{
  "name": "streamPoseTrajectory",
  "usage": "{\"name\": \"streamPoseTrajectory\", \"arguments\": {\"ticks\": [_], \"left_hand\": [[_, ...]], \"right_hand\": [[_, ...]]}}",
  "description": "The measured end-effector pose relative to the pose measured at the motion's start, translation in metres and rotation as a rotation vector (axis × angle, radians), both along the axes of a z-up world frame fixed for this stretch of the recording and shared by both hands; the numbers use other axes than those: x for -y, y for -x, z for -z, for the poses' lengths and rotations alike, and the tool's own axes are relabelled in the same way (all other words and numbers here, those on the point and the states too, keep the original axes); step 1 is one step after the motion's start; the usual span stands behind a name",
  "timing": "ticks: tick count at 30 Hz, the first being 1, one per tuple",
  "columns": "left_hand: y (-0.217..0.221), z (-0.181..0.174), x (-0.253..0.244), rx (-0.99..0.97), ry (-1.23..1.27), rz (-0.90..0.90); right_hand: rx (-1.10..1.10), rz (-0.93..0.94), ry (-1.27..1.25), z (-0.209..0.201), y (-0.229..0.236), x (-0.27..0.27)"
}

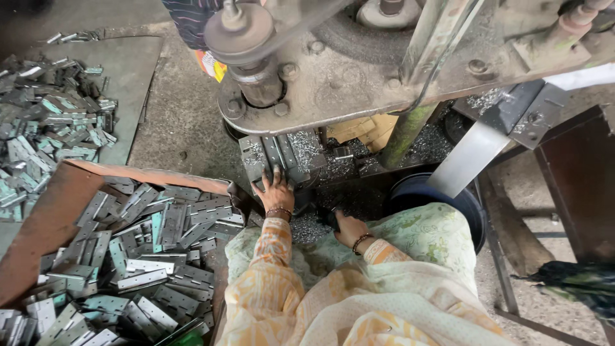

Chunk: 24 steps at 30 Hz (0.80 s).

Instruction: The person sits on the floor and repeatedly picks up small metal parts from a cardboard box, places them into a grinding machine, and removes them after processing. The person handles the parts by hand and works continuously with the machine.

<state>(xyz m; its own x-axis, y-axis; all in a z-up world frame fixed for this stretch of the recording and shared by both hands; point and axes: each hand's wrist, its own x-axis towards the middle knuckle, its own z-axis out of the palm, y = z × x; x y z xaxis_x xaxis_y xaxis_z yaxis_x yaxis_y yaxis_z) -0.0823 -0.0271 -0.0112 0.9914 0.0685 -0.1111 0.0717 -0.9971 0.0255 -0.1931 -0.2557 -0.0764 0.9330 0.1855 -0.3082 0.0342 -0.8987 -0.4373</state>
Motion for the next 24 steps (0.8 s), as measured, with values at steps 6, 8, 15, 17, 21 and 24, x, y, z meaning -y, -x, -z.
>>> {"name": "streamPoseTrajectory", "arguments": {"ticks": [6,8,15,17,21,24], "left_hand": [[-0.028,-0.001,-0.003,-0.006,-0.014,0.030],[-0.027,0.004,-0.003,0.061,0.016,0.033],[-0.019,0.000,-0.004,0.025,-0.049,0.038],[-0.021,-0.004,-0.002,0.019,-0.033,0.036],[-0.028,-0.002,-0.011,-0.071,-0.053,0.033],[-0.043,0.001,-0.014,-0.048,-0.023,0.008]], "right_hand": [[0.025,0.024,-0.002,0.014,0.005,0.002],[0.016,0.074,-0.016,0.035,0.015,0.004],[0.136,0.086,-0.102,0.070,0.018,0.004],[0.067,0.107,-0.068,0.057,0.011,0.007],[0.075,0.017,-0.030,0.020,0.008,0.000],[-0.002,-0.029,-0.014,-0.006,0.000,0.003]]}}
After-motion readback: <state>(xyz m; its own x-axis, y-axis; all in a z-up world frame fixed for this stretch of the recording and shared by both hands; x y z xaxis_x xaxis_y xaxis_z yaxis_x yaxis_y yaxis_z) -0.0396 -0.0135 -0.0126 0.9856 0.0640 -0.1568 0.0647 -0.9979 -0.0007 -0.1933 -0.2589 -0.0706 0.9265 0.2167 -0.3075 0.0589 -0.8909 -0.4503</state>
